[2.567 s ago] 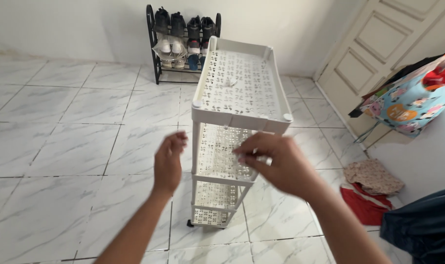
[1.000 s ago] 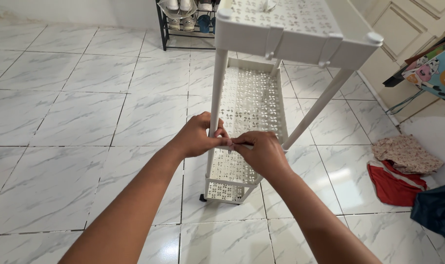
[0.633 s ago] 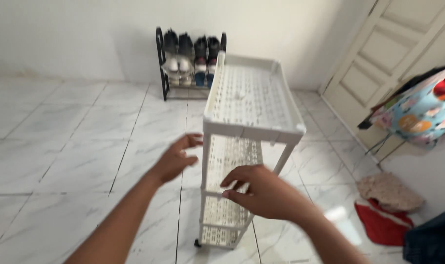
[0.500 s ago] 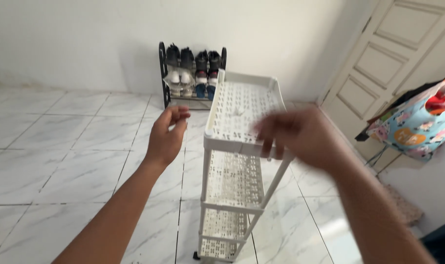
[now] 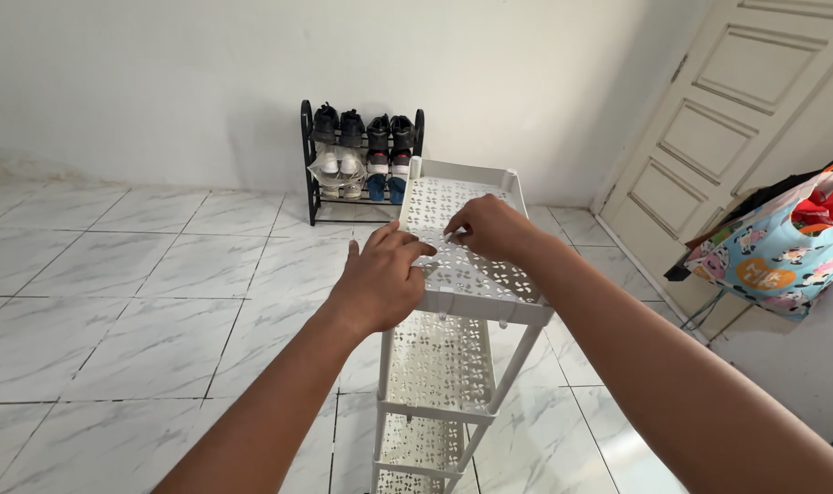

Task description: The person assembles a white plastic three-tier rolling cart by inserting four vertical poles into the bottom tray, stacking the middle and top trays onto the poles, and securing the top tray with small plastic clips. The cart is completed and stands upright on the floor.

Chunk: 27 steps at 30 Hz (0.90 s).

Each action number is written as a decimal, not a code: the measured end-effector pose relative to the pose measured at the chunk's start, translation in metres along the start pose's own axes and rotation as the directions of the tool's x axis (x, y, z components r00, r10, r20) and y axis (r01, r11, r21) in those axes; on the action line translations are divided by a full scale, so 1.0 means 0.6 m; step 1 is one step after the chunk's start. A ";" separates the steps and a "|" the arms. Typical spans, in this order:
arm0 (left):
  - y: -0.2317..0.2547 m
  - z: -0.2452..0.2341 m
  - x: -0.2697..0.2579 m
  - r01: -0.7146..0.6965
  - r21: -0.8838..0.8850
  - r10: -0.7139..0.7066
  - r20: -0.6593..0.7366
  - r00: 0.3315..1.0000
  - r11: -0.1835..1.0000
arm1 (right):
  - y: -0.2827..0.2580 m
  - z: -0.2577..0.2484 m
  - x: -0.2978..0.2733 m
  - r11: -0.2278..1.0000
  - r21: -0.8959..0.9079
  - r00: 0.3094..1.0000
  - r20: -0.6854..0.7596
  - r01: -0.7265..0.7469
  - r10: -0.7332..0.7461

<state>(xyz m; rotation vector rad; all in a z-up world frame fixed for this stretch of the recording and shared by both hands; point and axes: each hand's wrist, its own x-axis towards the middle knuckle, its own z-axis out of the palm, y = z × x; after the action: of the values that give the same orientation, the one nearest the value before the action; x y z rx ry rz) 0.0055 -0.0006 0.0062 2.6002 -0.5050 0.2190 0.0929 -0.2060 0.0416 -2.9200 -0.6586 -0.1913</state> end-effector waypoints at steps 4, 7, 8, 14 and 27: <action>0.017 -0.009 -0.024 -0.180 -0.067 0.151 -0.309 0.939 0.981 | -0.045 -0.053 -0.049 0.963 0.261 0.996 -0.045 -0.066 0.081; 0.015 0.022 -0.101 -0.363 -0.178 0.183 -0.620 0.763 0.914 | -0.051 -0.104 -0.161 0.880 0.474 0.978 -0.198 0.037 0.065; 0.014 0.041 -0.134 -0.413 -0.215 0.158 -0.695 0.701 0.885 | -0.052 -0.110 -0.214 0.833 0.552 0.973 -0.203 0.018 0.113; -0.015 0.183 -0.220 -0.371 -0.399 0.269 -0.288 0.919 0.839 | -0.113 0.077 -0.376 0.863 0.465 0.975 0.006 -0.200 0.222; -0.082 0.306 -0.161 -0.032 0.061 0.021 0.172 0.985 0.998 | -0.060 0.330 -0.333 0.787 0.518 0.926 0.027 -0.335 0.377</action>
<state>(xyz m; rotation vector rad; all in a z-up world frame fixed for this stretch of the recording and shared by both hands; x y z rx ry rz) -0.0526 -0.0192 -0.1984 2.6895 -0.6016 0.0200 -0.0837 -0.2241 -0.1794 -2.4312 -0.0982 -0.0680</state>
